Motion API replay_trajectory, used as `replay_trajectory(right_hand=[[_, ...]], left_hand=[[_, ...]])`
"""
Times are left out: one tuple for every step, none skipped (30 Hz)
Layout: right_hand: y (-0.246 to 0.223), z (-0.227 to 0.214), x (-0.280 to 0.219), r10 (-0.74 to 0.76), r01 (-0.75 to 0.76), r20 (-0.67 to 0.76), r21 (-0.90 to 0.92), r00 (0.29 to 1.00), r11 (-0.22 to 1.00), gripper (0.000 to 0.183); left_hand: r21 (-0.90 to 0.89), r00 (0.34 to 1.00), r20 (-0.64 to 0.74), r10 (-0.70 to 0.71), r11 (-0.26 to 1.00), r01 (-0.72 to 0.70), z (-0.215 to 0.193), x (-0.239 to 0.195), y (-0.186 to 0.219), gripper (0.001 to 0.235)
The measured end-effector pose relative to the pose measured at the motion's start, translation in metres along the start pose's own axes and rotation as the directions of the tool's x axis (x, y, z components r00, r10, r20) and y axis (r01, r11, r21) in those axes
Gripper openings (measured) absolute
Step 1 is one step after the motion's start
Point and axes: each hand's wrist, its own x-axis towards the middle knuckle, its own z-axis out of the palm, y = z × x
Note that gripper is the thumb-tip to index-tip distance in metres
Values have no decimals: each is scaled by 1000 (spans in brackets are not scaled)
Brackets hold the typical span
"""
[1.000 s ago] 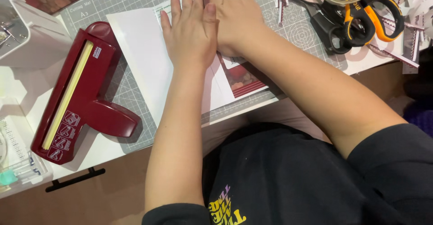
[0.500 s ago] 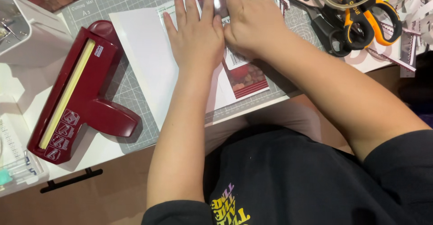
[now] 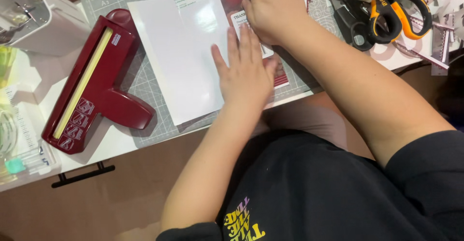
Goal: The person assembles paper gift bags by folding printed sheets, applying double-sided tape by hand, and trimming the edges with shears.
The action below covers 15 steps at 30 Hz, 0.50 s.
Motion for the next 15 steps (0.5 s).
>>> replay_trajectory(right_hand=[[-2,-4,1,17,-18,28,20,999,1000,35],[-1,-2,1,13,-14,25,21,1000,1000,35],[-1,1,0,14,-12,51,-33,999,999,39],[-2,3,0,16,-9,76,-86,997,996,46],[-3,3,0,11,-5,73,-82,997,997,46],[-5,3,0,47,-34,137,-101,989,994,59],[-7,3,0,84,-61,199,-121,976,991,72],[-9,1,-1,80,-57,197,-117,977,991,72],[-9,-1,-3,71,-47,201,-120,977,992,75],[-10,-3,-5,62,-37,205,-124,977,992,78],[-13,-7,-6,61,-36,203,-124,977,992,78],[-17,-11,-8,95,-66,287,-109,953,992,82],[-20,-15,-8,127,-97,369,-99,921,990,88],[-23,-18,-14,125,-95,366,-99,922,991,88],[-25,-20,-21,127,-106,416,-74,900,992,86]], left_hand=[[20,999,-32,26,999,-26,9,-8,6,83],[22,999,-36,22,1000,-22,19,-19,10,83],[7,981,-176,80,997,-80,30,-30,15,87],[3,940,-314,133,990,-139,42,-41,20,91],[5,940,-316,128,991,-133,45,-51,23,91],[21,913,-367,178,983,-183,49,-61,25,93],[40,880,-416,227,972,-232,52,-70,28,96],[43,881,-417,223,973,-226,54,-73,28,96],[65,866,-439,239,970,-235,56,-76,28,97],[87,850,-461,256,966,-244,58,-78,28,98],[89,849,-462,255,966,-242,59,-78,28,98],[98,855,-448,260,965,-242,59,-78,28,96],[108,861,-435,265,964,-242,59,-77,28,93],[109,859,-438,264,965,-240,60,-76,29,93],[76,863,-434,258,965,-251,61,-76,30,89]])
